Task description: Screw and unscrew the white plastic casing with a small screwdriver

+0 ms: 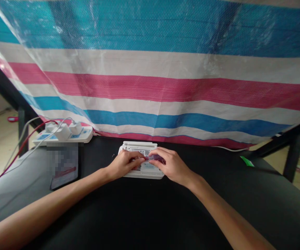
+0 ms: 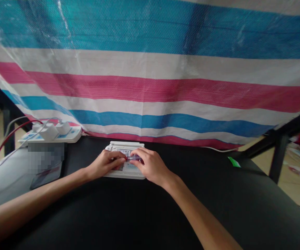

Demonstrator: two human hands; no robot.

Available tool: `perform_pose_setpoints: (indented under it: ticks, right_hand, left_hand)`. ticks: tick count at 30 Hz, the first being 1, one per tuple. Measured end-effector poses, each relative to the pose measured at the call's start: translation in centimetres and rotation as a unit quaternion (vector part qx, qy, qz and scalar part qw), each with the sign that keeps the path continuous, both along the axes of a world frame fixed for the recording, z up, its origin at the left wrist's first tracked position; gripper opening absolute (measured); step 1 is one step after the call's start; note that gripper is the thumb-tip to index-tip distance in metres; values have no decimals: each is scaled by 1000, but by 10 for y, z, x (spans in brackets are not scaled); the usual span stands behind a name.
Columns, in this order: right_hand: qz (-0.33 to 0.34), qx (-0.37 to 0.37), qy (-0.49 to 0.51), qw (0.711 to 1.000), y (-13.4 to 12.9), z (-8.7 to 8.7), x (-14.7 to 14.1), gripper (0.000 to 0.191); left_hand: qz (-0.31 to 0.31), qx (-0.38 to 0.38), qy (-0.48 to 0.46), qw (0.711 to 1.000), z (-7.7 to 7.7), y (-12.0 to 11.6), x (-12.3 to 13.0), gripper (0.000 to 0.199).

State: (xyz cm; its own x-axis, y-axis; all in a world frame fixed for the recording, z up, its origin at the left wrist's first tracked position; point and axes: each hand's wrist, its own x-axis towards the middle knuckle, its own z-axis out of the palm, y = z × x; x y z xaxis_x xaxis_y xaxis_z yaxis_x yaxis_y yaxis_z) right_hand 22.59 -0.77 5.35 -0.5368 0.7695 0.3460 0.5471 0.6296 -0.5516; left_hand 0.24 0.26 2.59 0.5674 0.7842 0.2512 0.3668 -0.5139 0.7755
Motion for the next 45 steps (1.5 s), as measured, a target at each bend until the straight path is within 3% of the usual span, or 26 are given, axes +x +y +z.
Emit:
perform_pose_setpoints:
  ticks: [7,13,18,26,29,33,38,45]
  right_hand:
    - [-29,-66,53,996,-1,-2,-2,10]
    - [-36,-106,125,986,4,0,1,14]
    - [-10,-166,172,971,2,0,1,17]
    - [99,-355,296,881,-4,-4,-6,35]
    - [104,-361,320,869,-3,-7,-5,31]
    - [93,-334,324,880,-1,0,3,26]
    - [75,-316,337,884,1,10,11,24]
    - [76,-328,358,871,1,5,8,22]
  left_hand:
    - [11,30,1,999,-6,2,-2,32]
    - [72,21,-43,996,-3,1,-1,41]
    - [68,21,-47,996,-1,1,-4,37]
    - [23,24,-71,997,-4,3,-1,34]
    - [41,5,-67,997,-3,2,0,36]
    - [78,-22,-96,992,-3,2,1,37]
    - [66,-14,-82,994,-4,3,-1,42]
    - [48,-12,-64,997,1,1,-2,51]
